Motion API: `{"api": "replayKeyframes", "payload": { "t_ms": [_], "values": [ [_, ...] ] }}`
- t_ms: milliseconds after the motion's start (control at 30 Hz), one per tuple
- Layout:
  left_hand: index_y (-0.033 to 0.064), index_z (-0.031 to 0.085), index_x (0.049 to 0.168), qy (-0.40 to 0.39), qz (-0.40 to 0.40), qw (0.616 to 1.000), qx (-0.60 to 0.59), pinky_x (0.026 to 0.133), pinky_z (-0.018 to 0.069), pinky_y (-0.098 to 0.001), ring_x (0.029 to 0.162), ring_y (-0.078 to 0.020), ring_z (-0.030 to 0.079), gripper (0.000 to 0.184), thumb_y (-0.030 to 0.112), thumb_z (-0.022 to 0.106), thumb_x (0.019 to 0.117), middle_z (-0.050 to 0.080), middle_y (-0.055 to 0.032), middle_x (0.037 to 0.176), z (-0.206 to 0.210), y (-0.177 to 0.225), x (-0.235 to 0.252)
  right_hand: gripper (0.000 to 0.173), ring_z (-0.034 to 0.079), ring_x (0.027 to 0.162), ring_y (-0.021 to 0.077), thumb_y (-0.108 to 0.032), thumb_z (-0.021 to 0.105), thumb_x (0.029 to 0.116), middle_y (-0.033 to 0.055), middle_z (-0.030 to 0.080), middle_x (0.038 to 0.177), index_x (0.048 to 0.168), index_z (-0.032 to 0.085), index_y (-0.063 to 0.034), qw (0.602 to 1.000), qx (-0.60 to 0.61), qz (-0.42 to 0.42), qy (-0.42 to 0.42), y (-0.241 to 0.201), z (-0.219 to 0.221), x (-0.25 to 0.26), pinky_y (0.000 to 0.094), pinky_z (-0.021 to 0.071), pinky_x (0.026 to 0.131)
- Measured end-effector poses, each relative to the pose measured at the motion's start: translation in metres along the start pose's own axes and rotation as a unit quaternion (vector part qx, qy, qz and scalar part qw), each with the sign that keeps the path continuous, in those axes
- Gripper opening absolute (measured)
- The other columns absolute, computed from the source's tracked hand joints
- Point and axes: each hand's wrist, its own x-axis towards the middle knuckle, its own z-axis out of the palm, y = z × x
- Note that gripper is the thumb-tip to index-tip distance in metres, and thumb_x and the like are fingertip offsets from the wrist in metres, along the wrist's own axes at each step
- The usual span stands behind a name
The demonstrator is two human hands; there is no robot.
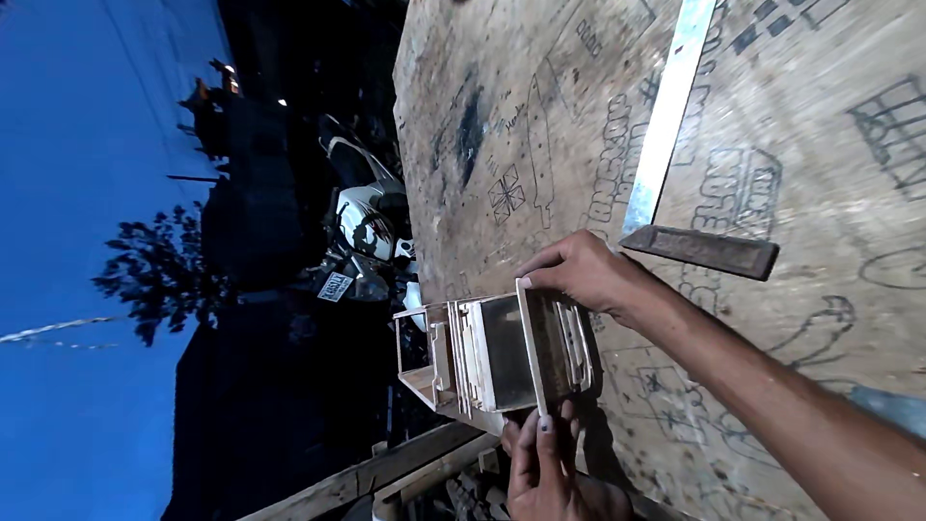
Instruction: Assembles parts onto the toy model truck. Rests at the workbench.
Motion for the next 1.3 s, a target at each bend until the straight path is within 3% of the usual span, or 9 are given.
{"api": "replayKeyframes", "payload": {
  "t_ms": [233, 733, 1300],
  "values": [
    [-0.0111, 0.063, 0.118, 0.004, -0.002, 1.000, -0.002, 0.080, 0.0649, -0.0391, 0.085, -0.0278, 0.076, 0.019, -0.005, 0.054, 0.1018, 0.075, -0.0196, 0.096, -0.0004, -0.0008, -0.0005, 0.009, 0.070, 0.084, 0.0165, -0.024, 0.077, 0.0934, 0.0017, 0.077, 0.094, 0.101, 0.083, -0.0236, 1.000, -0.009, -0.002, -0.003, -0.0004, -0.0007, 0.0000, 0.0458, 0.0552, 0.075],
    [-0.0112, 0.063, 0.117, 0.007, -0.006, 1.000, -0.017, 0.080, 0.0651, -0.0384, 0.085, -0.0280, 0.077, 0.019, -0.006, 0.056, 0.1007, 0.075, -0.0194, 0.096, 0.0018, 0.0009, -0.0022, 0.009, 0.070, 0.091, 0.0156, -0.023, 0.077, 0.0932, 0.0005, 0.077, 0.098, 0.101, 0.083, -0.0237, 1.000, 0.001, 0.011, -0.005, -0.0017, -0.0009, 0.0006, 0.0463, 0.0551, 0.082],
    [-0.0113, 0.064, 0.116, 0.006, 0.005, 1.000, -0.017, 0.080, 0.0648, -0.0389, 0.085, -0.0271, 0.076, 0.019, -0.006, 0.055, 0.1009, 0.075, -0.0188, 0.097, 0.0014, -0.0022, -0.0021, 0.010, 0.071, 0.091, 0.0178, -0.023, 0.077, 0.0929, 0.0020, 0.077, 0.098, 0.101, 0.083, -0.0231, 1.000, 0.008, 0.016, -0.004, -0.0013, -0.0014, 0.0000, 0.0477, 0.0554, 0.082]
  ]
}}
